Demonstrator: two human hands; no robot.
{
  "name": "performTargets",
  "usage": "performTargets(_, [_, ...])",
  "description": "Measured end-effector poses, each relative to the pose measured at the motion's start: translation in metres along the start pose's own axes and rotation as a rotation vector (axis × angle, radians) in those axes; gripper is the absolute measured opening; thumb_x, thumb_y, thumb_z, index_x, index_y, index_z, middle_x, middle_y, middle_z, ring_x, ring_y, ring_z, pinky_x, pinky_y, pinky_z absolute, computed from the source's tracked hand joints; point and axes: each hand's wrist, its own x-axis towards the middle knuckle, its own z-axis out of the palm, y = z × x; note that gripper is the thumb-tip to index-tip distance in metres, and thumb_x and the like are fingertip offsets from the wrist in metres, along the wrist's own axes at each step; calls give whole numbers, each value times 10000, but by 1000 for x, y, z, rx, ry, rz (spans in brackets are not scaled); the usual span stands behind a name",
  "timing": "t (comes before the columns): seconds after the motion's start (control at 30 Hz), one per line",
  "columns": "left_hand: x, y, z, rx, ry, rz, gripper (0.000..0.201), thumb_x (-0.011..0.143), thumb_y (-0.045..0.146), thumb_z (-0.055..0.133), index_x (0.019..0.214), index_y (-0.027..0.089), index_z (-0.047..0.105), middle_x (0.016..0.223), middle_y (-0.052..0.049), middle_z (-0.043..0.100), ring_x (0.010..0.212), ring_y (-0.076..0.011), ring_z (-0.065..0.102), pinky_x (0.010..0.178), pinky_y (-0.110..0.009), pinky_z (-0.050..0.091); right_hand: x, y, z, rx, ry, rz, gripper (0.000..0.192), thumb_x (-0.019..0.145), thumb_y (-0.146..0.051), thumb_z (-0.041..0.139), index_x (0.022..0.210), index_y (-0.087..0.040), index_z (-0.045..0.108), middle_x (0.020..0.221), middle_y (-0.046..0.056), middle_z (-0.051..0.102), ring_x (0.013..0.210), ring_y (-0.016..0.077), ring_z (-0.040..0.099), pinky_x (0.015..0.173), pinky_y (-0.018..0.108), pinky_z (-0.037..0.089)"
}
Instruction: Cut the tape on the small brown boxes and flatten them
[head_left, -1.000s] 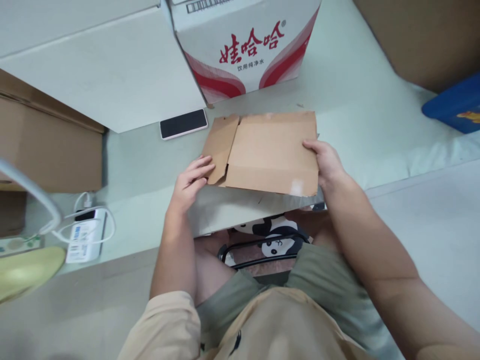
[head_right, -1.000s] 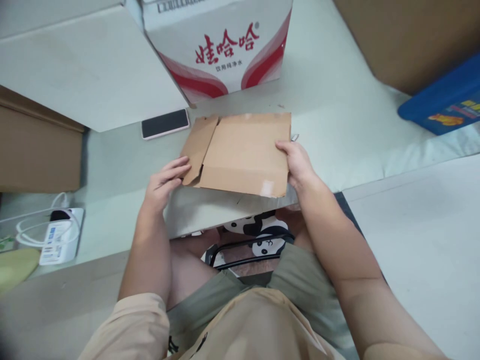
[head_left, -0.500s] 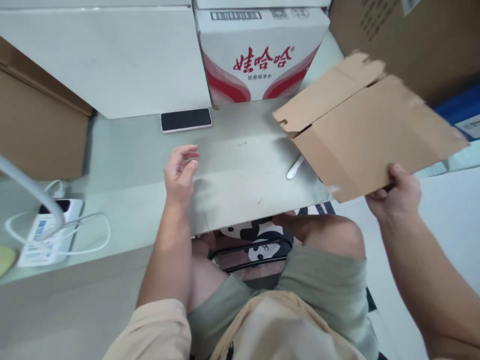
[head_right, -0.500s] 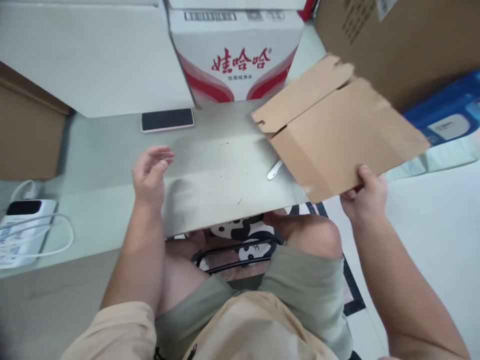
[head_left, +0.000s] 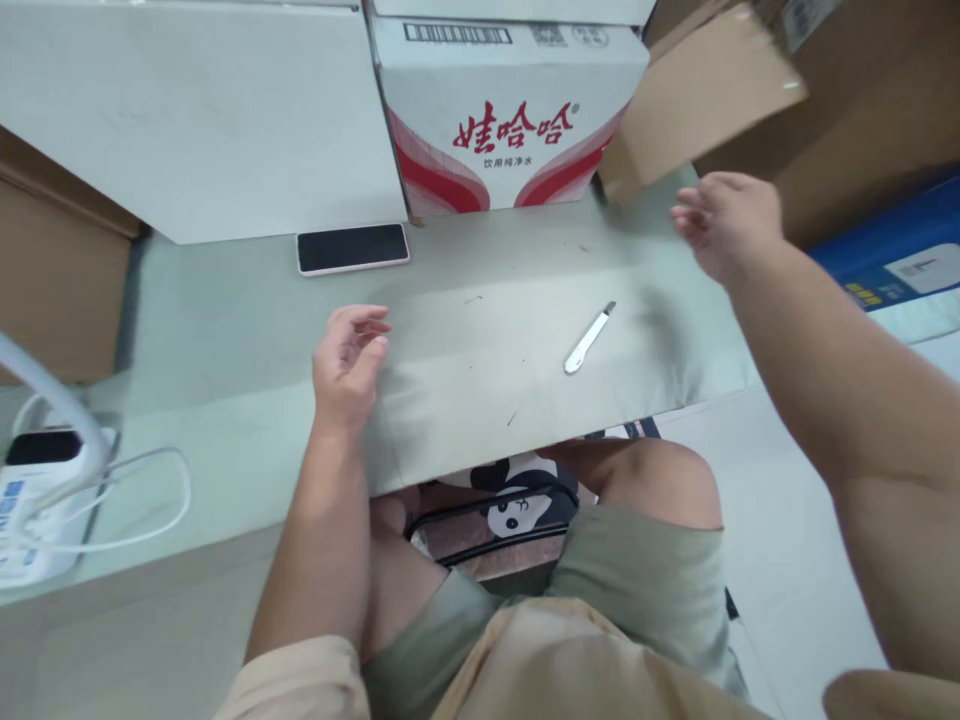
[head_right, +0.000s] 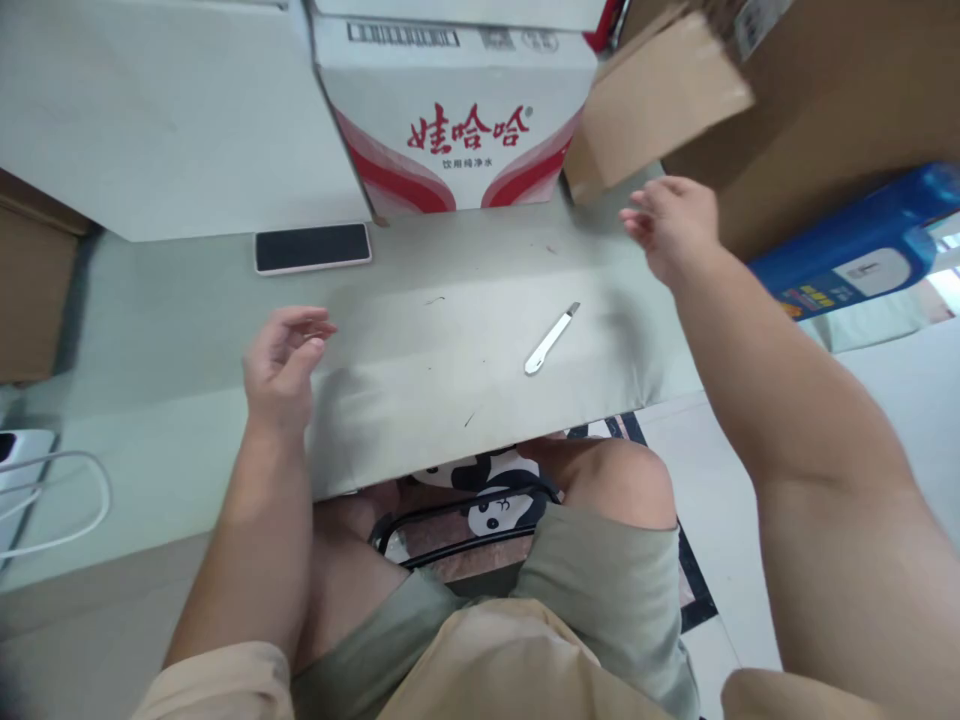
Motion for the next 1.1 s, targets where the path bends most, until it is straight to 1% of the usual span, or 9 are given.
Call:
performTargets(0.13, [2,3,-4,-6,48,14,339,779,556,773,996,295,776,997,-35,693,878,-187,683,814,-332,591,-46,5,37,-73,-215,182,199,787,-201,746,947,-244,636,966,29,762,613,112,679,502,241,549])
performTargets(0.27, [4,10,-10,-11,154,35,312,802,526,758,970,263,752,936,-27,692,845,-178,674,809,-335,580,-101,8,65,-202,-441,210,263,771,-206,730,1018,-207,638,1014,52,754,612,110,692,559,255,564])
performTargets(0.47, [-2,22,-29,-8,391,101,268,845,470,771,922,232,675,758,13,550,690,-125,542,697,-288,496,-140,3,127,-419,-692,-57,323,692,-180,699,1014,-193,672,923,29,721,609,91,582,532,236,456])
performTargets(0.6, [-8,29,-57,-29,514,87,225,865,415,750,926,242,620,719,29,485,642,-113,505,643,-270,481,-172,-8,195,-579,-846,-279,317,685,-124,612,982,-198,695,848,8,682,577,92,491,566,264,412])
performTargets(0.83, [-13,35,-98,26,754,59,133,899,211,637,961,263,531,698,39,409,657,-119,524,666,-280,499,-256,-61,351,-634,-1102,-637,469,692,-3,579,1098,-218,675,979,22,708,757,139,605,825,296,518])
performTargets(0.93, [-12,31,-112,33,820,43,181,890,149,598,986,262,494,736,30,441,700,-128,560,702,-298,515,-298,-100,411,-708,-1151,-813,584,782,-43,510,1337,-217,563,993,-7,700,873,120,631,960,279,514])
performTargets(1.0, [-13,28,-120,21,821,8,198,903,157,587,1023,261,470,825,10,503,777,-142,608,741,-318,535,-322,-123,443,-687,-1269,-949,689,818,-122,413,1501,-214,395,1160,-23,672,973,70,636,1039,264,469])
performTargets(1.07, [-14,25,-125,3,810,-29,188,936,188,565,1067,264,454,936,-13,544,872,-162,648,771,-334,553,-339,-138,467,-762,-1319,-1070,746,809,-222,332,1551,-212,250,1257,-13,610,1151,91,624,1072,361,445])
performTargets(1.1, [-15,25,-126,-1,813,-38,171,955,199,543,1081,266,449,975,-21,550,906,-169,658,771,-336,558,-344,-142,477,-829,-1297,-1111,725,792,-261,308,1514,-211,259,1261,-6,583,1229,130,605,1057,431,441])
